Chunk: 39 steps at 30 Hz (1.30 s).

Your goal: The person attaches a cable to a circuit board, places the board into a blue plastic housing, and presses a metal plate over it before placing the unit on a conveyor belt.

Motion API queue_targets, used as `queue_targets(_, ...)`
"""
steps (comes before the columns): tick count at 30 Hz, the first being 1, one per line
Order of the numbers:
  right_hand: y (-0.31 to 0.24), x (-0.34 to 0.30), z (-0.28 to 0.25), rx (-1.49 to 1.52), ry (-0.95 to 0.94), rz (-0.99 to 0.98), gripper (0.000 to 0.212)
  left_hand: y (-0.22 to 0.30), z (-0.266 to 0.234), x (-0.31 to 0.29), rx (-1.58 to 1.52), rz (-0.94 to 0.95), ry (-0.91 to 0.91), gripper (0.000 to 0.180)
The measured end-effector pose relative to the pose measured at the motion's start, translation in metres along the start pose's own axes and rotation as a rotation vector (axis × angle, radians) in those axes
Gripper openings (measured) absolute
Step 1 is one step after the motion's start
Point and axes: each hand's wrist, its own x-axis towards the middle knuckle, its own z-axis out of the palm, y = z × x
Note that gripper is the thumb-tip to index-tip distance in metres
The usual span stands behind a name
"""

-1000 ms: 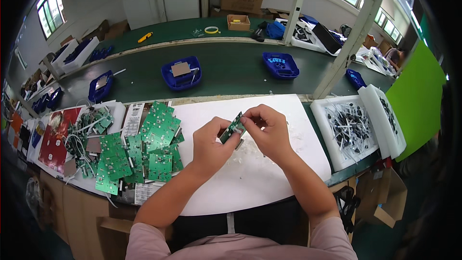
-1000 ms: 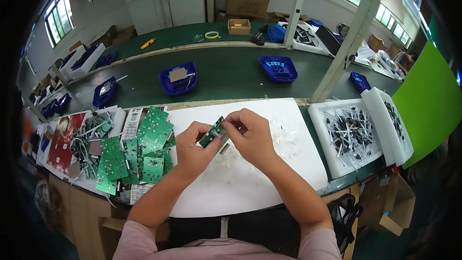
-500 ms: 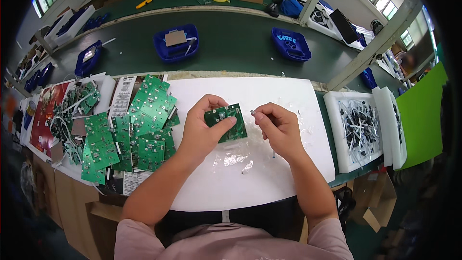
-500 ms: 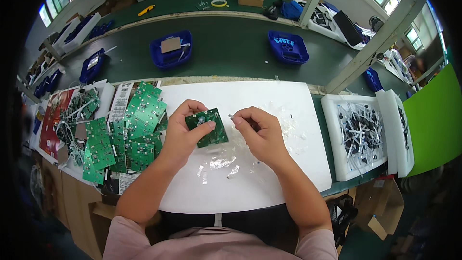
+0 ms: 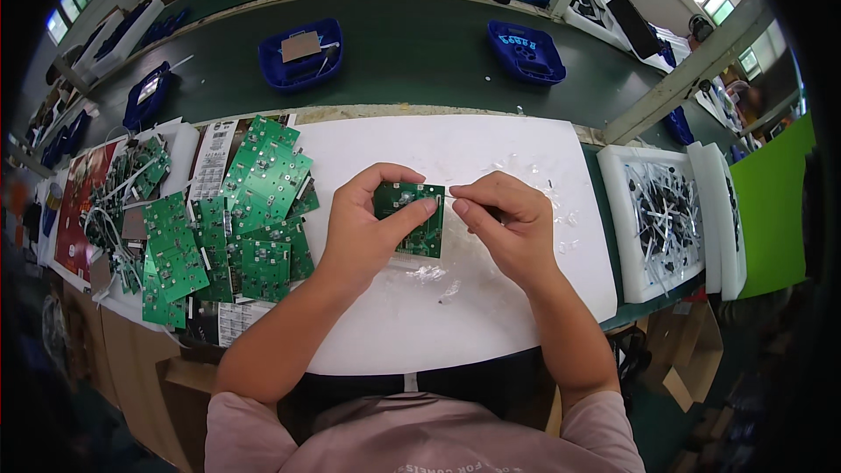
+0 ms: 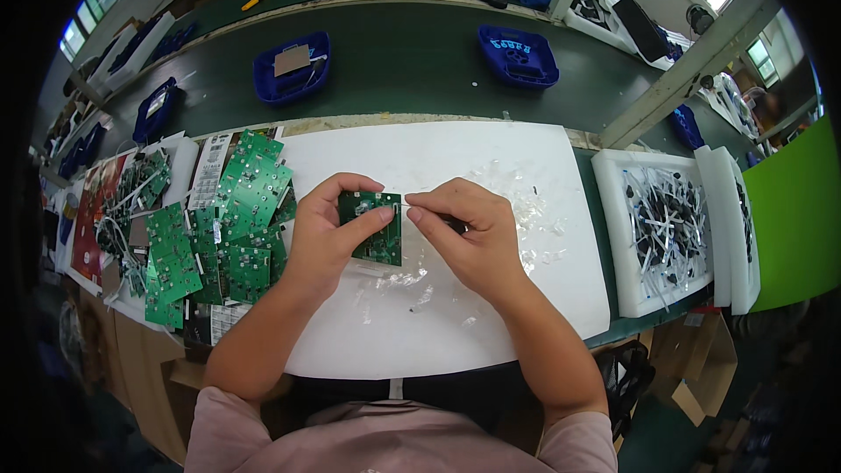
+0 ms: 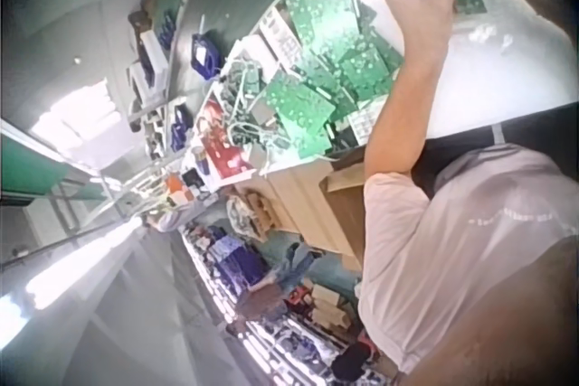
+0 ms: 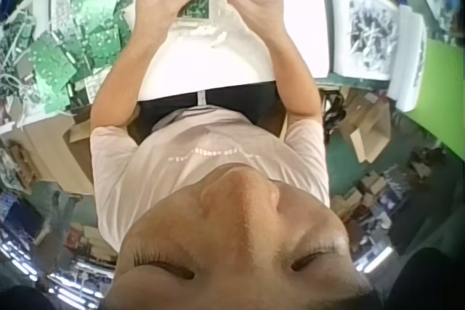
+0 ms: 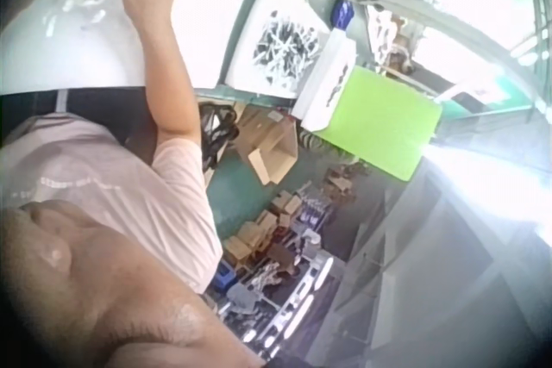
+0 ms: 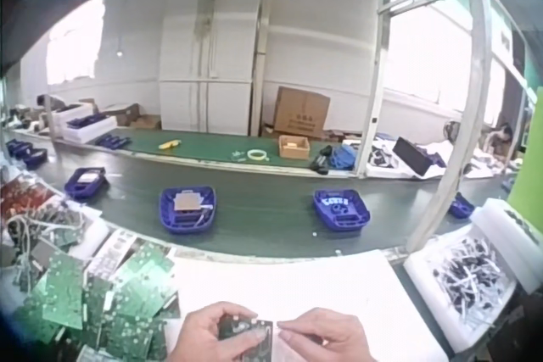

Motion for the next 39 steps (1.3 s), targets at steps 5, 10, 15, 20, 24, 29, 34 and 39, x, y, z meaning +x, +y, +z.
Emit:
queue_targets(5,0.004,-0.001,0.002,0.067,0.042,-0.027,0.019,0.001,0.001,-0.001,-0.010,-0.019,-0.001,0.026)
queue_targets(10,0.001,0.000,0.001,0.297,0.042,0.041,0.020,0.001,-0.001,0.001,-0.061,-0.062,-0.004,0.025)
queue_targets(15,0.009,0.001,-0.001,0.070,0.027,-0.127,0.024,0.000,-0.001,0.001,-0.083,-0.071,-0.011,0.025)
queue_targets(20,0.004,0.002,0.002,-0.173,0.065,-0.289,0.021,-0.003,-0.001,0.000,-0.010,-0.034,-0.012,0.025)
queue_targets(24,0.005,0.002,0.002,-0.205,0.070,-0.296,0.020,-0.004,0.000,0.001,0.008,-0.027,-0.007,0.025)
queue_targets(29,0.006,0.002,0.004,-0.253,0.087,-0.320,0.021,-0.005,0.000,0.001,0.027,-0.018,-0.004,0.025)
queue_targets(34,0.007,0.002,0.003,-0.276,0.083,-0.335,0.021,-0.005,0.000,0.001,0.030,-0.028,0.002,0.025)
queue_targets(39,0.006,0.002,0.003,-0.272,0.080,-0.333,0.020,-0.006,0.000,0.001,0.052,-0.009,0.001,0.025)
